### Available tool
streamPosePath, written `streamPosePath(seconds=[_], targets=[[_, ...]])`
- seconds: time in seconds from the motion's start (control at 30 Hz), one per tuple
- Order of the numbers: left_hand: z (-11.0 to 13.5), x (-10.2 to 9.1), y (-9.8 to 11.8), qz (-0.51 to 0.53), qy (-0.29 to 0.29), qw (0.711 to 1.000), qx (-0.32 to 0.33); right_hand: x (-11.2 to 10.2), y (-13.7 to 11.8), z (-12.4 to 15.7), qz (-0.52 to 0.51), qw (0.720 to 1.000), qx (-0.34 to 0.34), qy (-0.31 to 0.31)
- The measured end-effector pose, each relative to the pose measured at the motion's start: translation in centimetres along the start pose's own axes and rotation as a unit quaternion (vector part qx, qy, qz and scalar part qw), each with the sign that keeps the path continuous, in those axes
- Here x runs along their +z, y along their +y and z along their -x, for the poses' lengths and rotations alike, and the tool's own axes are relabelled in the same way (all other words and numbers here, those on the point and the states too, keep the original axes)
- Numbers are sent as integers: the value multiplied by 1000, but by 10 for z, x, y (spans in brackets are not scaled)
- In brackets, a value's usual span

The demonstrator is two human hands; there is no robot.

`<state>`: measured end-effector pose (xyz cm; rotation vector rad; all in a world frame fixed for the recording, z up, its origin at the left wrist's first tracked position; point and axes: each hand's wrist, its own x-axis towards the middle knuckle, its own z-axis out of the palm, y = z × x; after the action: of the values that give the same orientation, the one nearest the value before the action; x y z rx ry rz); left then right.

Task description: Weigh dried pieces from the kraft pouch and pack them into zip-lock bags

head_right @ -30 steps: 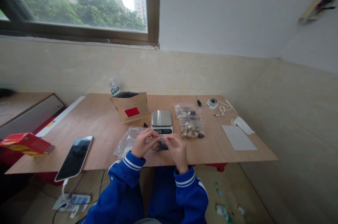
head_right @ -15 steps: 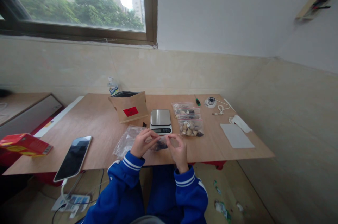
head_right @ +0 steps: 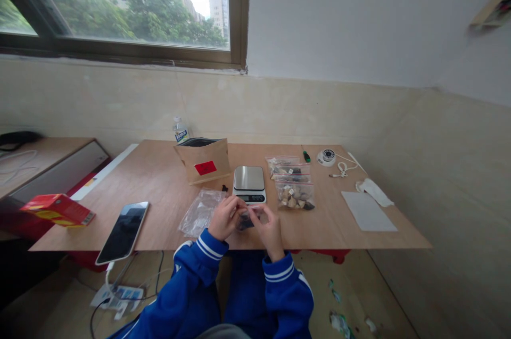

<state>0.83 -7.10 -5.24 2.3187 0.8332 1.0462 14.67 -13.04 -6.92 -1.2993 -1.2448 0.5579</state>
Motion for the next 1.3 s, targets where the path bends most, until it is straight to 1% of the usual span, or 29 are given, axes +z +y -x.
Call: streamPosePath(seconds=[0.17, 0.23, 0.43, 0.57, 0.67, 0.8, 0.93, 1.03, 1.1, 1.17, 1.23, 1.3], targets=[[-1, 5, 5, -7, 19, 1000, -9, -2, 0, 0, 44, 998, -25, 43], [-1, 7, 4, 10, 19, 1000, -18, -3, 0, 1, 37, 998, -20, 51], [3, 7, -4, 126, 2, 991, -48, -7, 0, 4, -9, 1000, 10, 28], [6, 8, -6, 156, 5, 985, -72, -8, 0, 6, -50, 997, 50, 9], [7, 11, -5, 152, 9, 986, -67, -9, 2, 6, -38, 998, 55, 21], [6, 14, -4, 139, 10, 989, -48, -12, 7, 5, 16, 998, 50, 47], [7, 14, -7, 110, 5, 992, -58, -14, 11, 4, 57, 996, 38, 57], [8, 13, -10, 92, -4, 993, -69, -12, 12, 4, 77, 995, 17, 67], [9, 11, -11, 82, -3, 994, -72, -10, 11, 5, 77, 994, 11, 80], [9, 9, -10, 74, 3, 995, -70, -7, 9, 6, 70, 993, 18, 88], [9, 6, -8, 76, 4, 995, -62, -7, 7, 7, 54, 995, 34, 80], [8, 4, -5, 82, 3, 995, -54, -8, 5, 9, 28, 997, 51, 59]])
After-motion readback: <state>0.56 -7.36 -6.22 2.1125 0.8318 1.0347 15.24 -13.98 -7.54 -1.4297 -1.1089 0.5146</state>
